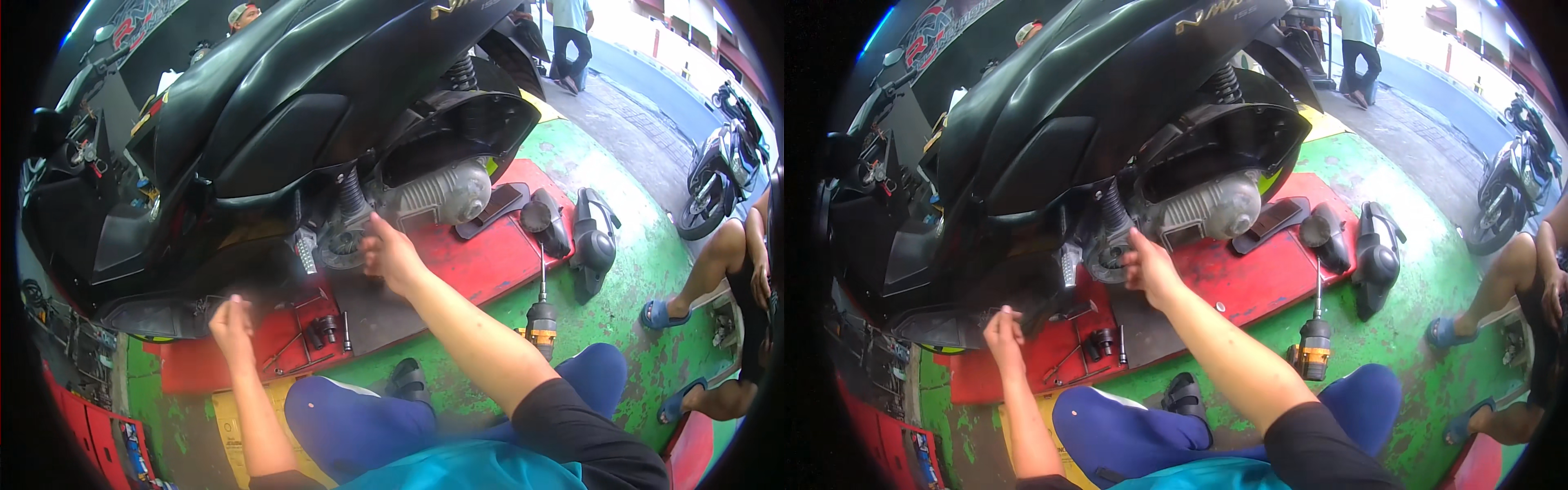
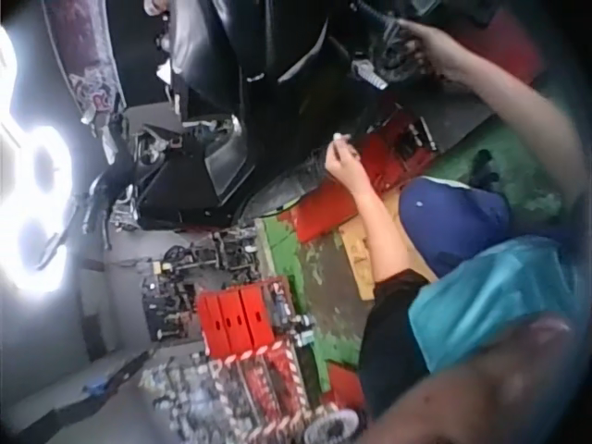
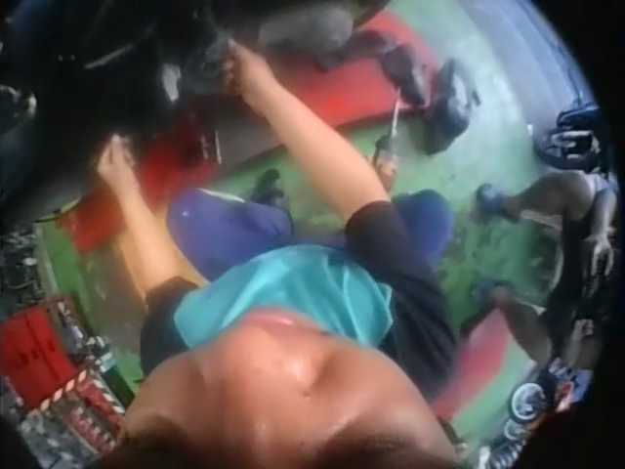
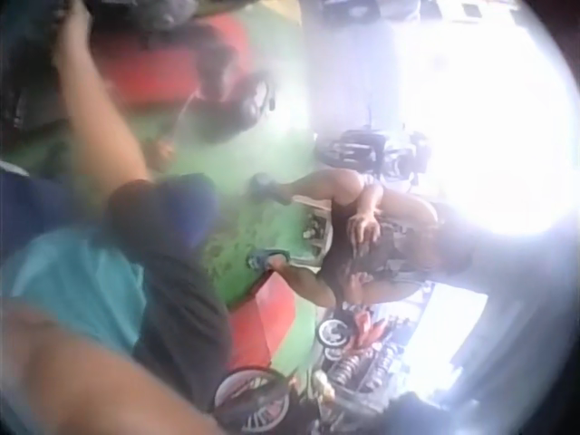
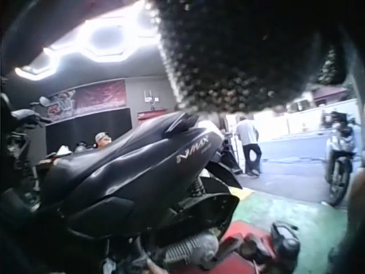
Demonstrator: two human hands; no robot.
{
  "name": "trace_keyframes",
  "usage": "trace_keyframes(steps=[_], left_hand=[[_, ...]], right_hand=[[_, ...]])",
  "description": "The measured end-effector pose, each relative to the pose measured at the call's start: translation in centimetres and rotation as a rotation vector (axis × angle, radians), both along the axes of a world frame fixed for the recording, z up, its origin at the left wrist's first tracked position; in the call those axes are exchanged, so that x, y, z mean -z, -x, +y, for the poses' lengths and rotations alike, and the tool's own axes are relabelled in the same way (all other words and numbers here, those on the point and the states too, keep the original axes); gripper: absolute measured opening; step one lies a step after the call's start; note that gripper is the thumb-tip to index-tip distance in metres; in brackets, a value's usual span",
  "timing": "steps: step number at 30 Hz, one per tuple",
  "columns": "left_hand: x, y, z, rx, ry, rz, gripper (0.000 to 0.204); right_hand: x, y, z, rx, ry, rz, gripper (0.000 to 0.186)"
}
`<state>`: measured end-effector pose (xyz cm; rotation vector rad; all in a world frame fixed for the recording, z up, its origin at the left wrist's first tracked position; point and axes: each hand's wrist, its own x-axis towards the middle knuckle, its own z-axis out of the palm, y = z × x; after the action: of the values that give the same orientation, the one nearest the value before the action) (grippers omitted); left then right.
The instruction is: The person removes covers from a motorcycle, unfastens bolts from the engine casing using an impact wrench, and removes the metal casing cover by hand.
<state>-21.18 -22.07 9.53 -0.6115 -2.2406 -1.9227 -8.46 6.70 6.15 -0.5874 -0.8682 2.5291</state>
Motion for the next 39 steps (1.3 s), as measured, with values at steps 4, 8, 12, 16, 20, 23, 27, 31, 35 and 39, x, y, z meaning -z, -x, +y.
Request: trace_keyframes(steps=[4,8,12,16,20,23,27,31,35,39], left_hand=[[-2.0,-5.5,3.1,0.318,0.138,-0.054,0.029],[-2.9,-8.3,6.7,0.467,0.258,-0.111,0.020],[-2.0,-8.5,10.7,0.597,0.223,-0.035,0.033],[-0.3,-8.3,16.7,0.670,0.257,0.120,0.053],[0.5,-6.8,21.5,0.603,-0.021,0.001,0.054],[0.8,-6.1,24.9,0.610,-0.062,0.185,0.060],[1.5,-7.3,26.8,0.412,0.129,0.557,0.062],[1.3,-8.2,27.8,0.287,0.081,0.573,0.064],[0.7,-8.0,28.2,0.257,0.257,0.690,0.066],[-0.6,-8.3,29.7,0.234,0.346,0.766,0.065]], right_hand=[[0.1,3.5,0.7,-0.065,0.184,0.188,0.030],[-0.9,2.7,-0.8,0.115,0.125,0.131,0.023],[-2.2,1.2,-0.3,0.448,-0.242,0.035,0.024],[-3.9,-1.4,3.2,0.644,-0.808,-0.198,0.041],[-8.6,-3.7,4.0,0.653,-1.209,-0.345,0.039],[-10.0,-4.3,7.2,0.720,-1.418,-0.311,0.035],[-12.4,-6.2,10.8,0.629,-1.733,-0.281,0.031],[-13.5,-6.6,13.4,0.541,-1.885,-0.319,0.032],[-13.2,-6.6,15.5,0.541,-2.159,-0.244,0.030],[-12.2,-7.0,18.1,0.710,-2.233,-0.195,0.029]])
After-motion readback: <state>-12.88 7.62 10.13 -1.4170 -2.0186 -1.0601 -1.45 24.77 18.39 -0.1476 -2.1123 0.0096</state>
